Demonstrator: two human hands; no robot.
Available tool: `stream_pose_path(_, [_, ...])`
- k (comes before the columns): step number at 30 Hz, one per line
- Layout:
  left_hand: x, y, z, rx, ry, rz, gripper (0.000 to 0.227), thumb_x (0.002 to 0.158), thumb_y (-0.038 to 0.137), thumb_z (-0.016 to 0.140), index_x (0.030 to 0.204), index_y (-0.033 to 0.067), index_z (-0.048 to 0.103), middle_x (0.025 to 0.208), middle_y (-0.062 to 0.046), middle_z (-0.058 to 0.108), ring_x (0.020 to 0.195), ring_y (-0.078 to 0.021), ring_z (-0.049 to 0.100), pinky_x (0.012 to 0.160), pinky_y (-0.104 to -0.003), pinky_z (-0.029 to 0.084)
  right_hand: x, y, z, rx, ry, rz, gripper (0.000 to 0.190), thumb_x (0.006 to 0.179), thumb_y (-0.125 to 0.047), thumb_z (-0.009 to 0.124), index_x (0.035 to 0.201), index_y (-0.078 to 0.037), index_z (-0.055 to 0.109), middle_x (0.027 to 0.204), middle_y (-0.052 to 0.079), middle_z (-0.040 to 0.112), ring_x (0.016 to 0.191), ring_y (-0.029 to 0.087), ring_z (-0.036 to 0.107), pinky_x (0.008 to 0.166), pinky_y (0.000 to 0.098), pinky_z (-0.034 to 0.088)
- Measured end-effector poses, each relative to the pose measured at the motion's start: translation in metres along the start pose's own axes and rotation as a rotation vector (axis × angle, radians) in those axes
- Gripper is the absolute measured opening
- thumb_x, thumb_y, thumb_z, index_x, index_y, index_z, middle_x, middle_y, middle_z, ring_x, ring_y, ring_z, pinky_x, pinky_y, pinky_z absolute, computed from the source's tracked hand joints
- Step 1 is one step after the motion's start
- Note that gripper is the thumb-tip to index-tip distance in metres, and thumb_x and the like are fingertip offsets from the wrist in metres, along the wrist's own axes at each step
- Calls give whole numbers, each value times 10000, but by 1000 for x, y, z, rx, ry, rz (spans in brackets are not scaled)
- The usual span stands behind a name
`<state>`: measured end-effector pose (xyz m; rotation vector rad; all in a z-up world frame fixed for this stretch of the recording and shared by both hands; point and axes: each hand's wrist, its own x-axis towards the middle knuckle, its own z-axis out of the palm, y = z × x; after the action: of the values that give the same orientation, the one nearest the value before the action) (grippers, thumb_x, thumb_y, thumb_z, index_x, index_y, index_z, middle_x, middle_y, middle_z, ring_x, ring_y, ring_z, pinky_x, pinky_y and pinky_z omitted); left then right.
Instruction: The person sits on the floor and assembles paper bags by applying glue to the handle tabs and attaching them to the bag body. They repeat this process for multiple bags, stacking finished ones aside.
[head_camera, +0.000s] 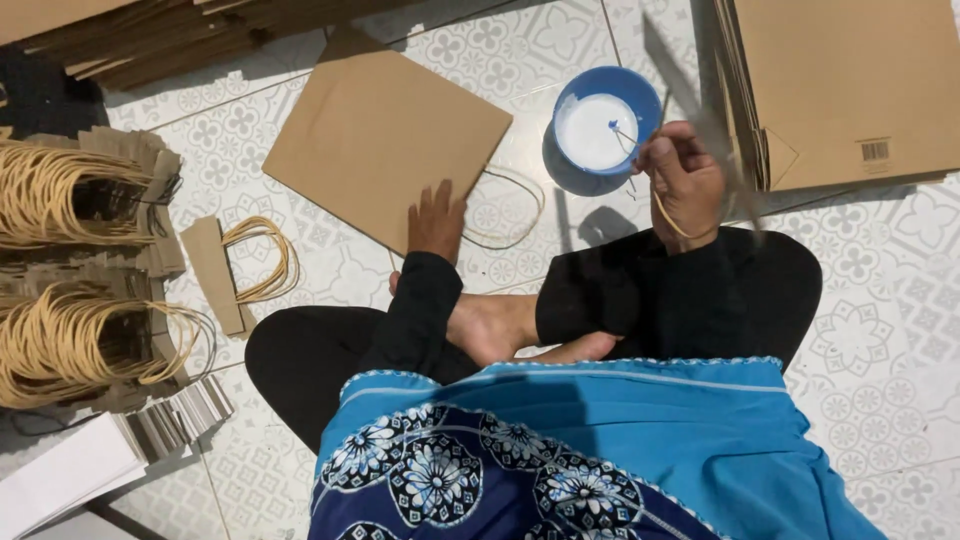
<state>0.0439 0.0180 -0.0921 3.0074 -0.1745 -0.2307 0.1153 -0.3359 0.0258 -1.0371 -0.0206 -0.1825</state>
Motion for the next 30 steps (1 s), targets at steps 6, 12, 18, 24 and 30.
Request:
stream_pose_path(6, [-7,-37,-8,124,524,-61,422,938,211,721,1349,169,637,1214,-63,723,991,-260,742,774,-405,627,0,-20,-7,-357,-372,259,145,921,-12,788,1055,-4,734,854,58,641,701,92,582,631,254,550])
stream_pose_path(12, [-12,-50,-43,63,684,-84,264,959,286,686,1219,289,732,1095,17,784,798,-218,766,649,-388,639,-24,-5,49,-440,-622,446,114,900,-76,780,1000,-20,777,691,73,615,614,104,525,542,262,479])
stream_pose_path(18, [-25,-44,-78,-94,592,-118,247,958,187,718,1199,223,755,1100,-12,784,985,-188,750,815,-344,642,-12,72,63,-952,-563,156,95,923,-186,805,999,-131,791,797,112,718,727,280,698,645,376,542])
stream_pose_path(24, [-29,-48,-80,-217,515,-116,237,982,180,691,1213,199,740,1106,-45,771,1052,-223,730,899,-366,618,-7,120,70,-1130,-437,-29,126,886,-102,834,972,-174,777,760,27,684,737,244,710,675,338,546])
stream_pose_path(30, [-26,-27,-60,-183,383,-100,264,966,154,686,1228,127,701,1129,-116,747,1085,-271,717,909,-388,619,-23,128,78,-1114,-573,-27,229,945,-49,639,1117,-159,743,915,133,514,873,419,614,782,486,519])
